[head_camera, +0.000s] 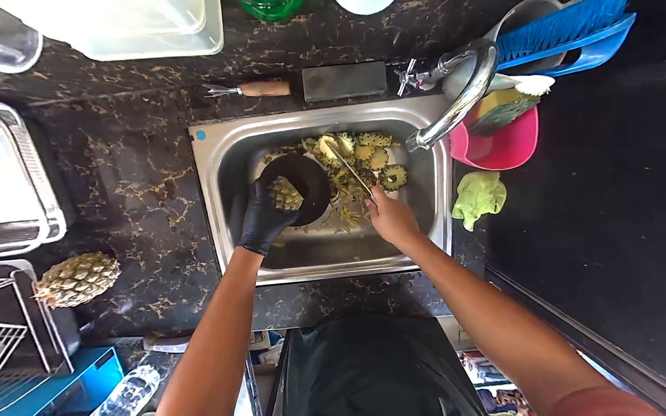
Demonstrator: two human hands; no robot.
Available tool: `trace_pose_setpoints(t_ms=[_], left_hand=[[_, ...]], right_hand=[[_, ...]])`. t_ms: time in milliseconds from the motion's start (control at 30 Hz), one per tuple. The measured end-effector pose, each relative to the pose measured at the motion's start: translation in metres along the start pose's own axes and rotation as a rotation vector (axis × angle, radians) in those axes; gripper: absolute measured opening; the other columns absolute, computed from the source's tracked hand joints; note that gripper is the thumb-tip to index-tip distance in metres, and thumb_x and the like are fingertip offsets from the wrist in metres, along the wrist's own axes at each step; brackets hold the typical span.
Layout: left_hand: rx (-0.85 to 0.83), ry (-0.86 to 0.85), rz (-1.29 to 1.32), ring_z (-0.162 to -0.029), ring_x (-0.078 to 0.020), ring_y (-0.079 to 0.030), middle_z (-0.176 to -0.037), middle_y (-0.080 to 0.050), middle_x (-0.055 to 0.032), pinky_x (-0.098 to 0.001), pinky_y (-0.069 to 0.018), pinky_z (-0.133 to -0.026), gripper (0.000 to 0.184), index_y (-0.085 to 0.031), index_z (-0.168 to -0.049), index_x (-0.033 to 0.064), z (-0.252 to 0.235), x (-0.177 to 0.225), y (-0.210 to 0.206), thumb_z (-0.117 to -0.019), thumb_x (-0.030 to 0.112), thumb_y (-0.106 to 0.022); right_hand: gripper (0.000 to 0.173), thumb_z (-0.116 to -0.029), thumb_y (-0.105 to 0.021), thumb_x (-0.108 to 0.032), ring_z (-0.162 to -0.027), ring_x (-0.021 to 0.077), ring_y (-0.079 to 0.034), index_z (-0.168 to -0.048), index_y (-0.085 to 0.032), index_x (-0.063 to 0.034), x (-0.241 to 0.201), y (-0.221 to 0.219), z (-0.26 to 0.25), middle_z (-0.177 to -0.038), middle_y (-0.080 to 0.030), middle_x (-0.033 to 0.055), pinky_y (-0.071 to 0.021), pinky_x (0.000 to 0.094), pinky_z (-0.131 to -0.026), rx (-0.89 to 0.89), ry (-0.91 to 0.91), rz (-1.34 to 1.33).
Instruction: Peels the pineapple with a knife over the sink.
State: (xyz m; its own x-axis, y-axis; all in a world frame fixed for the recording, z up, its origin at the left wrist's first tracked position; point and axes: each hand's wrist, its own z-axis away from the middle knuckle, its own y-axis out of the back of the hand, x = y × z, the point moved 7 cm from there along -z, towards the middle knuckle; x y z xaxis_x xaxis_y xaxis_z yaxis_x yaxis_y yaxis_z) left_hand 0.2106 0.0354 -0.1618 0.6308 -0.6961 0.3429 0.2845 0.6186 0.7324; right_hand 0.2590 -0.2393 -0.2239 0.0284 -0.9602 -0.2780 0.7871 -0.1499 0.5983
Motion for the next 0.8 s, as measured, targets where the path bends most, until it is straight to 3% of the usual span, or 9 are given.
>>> trace_pose_setpoints(t_ms=[67,200,267,333,400,467,567,700,800], left_hand=[[0.109,-0.076,-0.151,-0.12,-0.043,-0.059,-0.134,-0.058,-0.0221,-0.0639,-0.0504,-0.096,0.1,-0.05,-0.145,0.0166,-0.018,-0.02,-0.016,-0.0598,0.042,-0.095],[0.11,-0.142,-0.437,-0.116,-0.0465,-0.058,-0.136,-0.059,-0.0204,-0.0659,-0.0487,-0.087,0.09,-0.057,-0.142,0.0287,-0.039,-0.007,-0.038,-0.0589,0.038,-0.091],[0.122,-0.141,-0.382,-0.123,-0.0477,-0.052,-0.148,-0.049,-0.0202,-0.0652,-0.0463,-0.092,0.11,-0.042,-0.154,0.0262,-0.041,-0.009,-0.043,-0.0578,0.038,-0.093],[0.162,-0.068,-0.197,-0.131,-0.0455,-0.048,-0.153,-0.045,-0.0176,-0.0646,-0.0445,-0.101,0.128,-0.032,-0.159,0.0231,-0.033,-0.023,-0.039,-0.052,0.048,-0.097],[0.22,0.005,-0.041,-0.133,-0.0425,-0.049,-0.148,-0.048,-0.0198,-0.0624,-0.0446,-0.106,0.132,-0.03,-0.159,0.0179,-0.02,-0.042,-0.034,-0.0512,0.057,-0.095],[0.227,0.047,0.06,-0.129,-0.0398,-0.053,-0.144,-0.051,-0.0204,-0.0614,-0.0478,-0.103,0.122,-0.034,-0.157,0.0171,-0.008,-0.051,-0.036,-0.0574,0.055,-0.094],[0.191,0.051,0.079,-0.125,-0.0337,-0.059,-0.146,-0.052,-0.0136,-0.0593,-0.0535,-0.097,0.116,-0.033,-0.158,0.0238,-0.007,-0.049,-0.043,-0.063,0.056,-0.092],[0.172,0.017,0.036,-0.127,-0.0306,-0.059,-0.146,-0.055,-0.0127,-0.0567,-0.051,-0.102,0.096,-0.046,-0.151,0.0155,-0.016,-0.047,-0.046,-0.0728,0.051,-0.088],[0.167,0.041,0.008,-0.122,-0.0305,-0.063,-0.142,-0.058,-0.0112,-0.0592,-0.0531,-0.098,0.099,-0.047,-0.15,0.0167,-0.016,-0.046,-0.045,-0.0692,0.054,-0.089]], right_hand=[[0.036,-0.1091,-0.046,-0.032,-0.092,0.0364,-0.072,-0.142,-0.052,-0.0182,-0.007,-0.005,0.003,-0.096,-0.072,0.0157,-0.0563,0.0579,-0.081,0.017,0.033,-0.093],[0.042,-0.1056,-0.056,-0.028,-0.098,0.031,-0.071,-0.147,-0.054,-0.0197,-0.025,-0.013,0.006,-0.115,-0.071,0.0139,-0.0575,0.0553,-0.088,0.064,0.153,-0.297],[0.048,-0.1066,-0.052,-0.041,-0.102,0.0286,-0.071,-0.153,-0.05,-0.0283,-0.032,-0.013,0.007,-0.124,-0.071,0.0101,-0.0571,0.0562,-0.09,0.094,0.213,-0.364],[0.045,-0.1075,-0.045,-0.05,-0.099,0.0219,-0.071,-0.147,-0.057,-0.0325,-0.034,-0.012,0.008,-0.122,-0.072,0.0037,-0.0578,0.0526,-0.089,0.108,0.234,-0.454],[0.044,-0.1073,-0.045,-0.051,-0.105,0.0181,-0.07,-0.144,-0.061,-0.033,-0.037,-0.013,0.01,-0.127,-0.071,-0.0008,-0.0566,0.0517,-0.092,0.113,0.245,-0.508],[0.043,-0.1064,-0.049,-0.049,-0.114,0.0191,-0.069,-0.145,-0.061,-0.0332,-0.045,-0.016,0.014,-0.136,-0.068,-0.0029,-0.0549,0.0538,-0.097,0.108,0.252,-0.468],[0.045,-0.1056,-0.052,-0.045,-0.108,0.0262,-0.071,-0.149,-0.055,-0.0338,-0.066,-0.027,0.021,-0.132,-0.069,0.0039,-0.0573,0.0566,-0.09,0.132,0.32,-0.34],[0.041,-0.106,-0.051,-0.044,-0.106,0.026,-0.071,-0.146,-0.058,-0.0361,-0.081,-0.035,0.024,-0.12,-0.073,0.0054,-0.0584,0.0541,-0.087,0.156,0.351,-0.227],[0.042,-0.106,-0.05,-0.045,-0.102,0.0257,-0.071,-0.147,-0.057,-0.0391,-0.08,-0.039,0.019,-0.115,-0.073,0.0057,-0.0586,0.0531,-0.083,0.137,0.321,-0.193]])
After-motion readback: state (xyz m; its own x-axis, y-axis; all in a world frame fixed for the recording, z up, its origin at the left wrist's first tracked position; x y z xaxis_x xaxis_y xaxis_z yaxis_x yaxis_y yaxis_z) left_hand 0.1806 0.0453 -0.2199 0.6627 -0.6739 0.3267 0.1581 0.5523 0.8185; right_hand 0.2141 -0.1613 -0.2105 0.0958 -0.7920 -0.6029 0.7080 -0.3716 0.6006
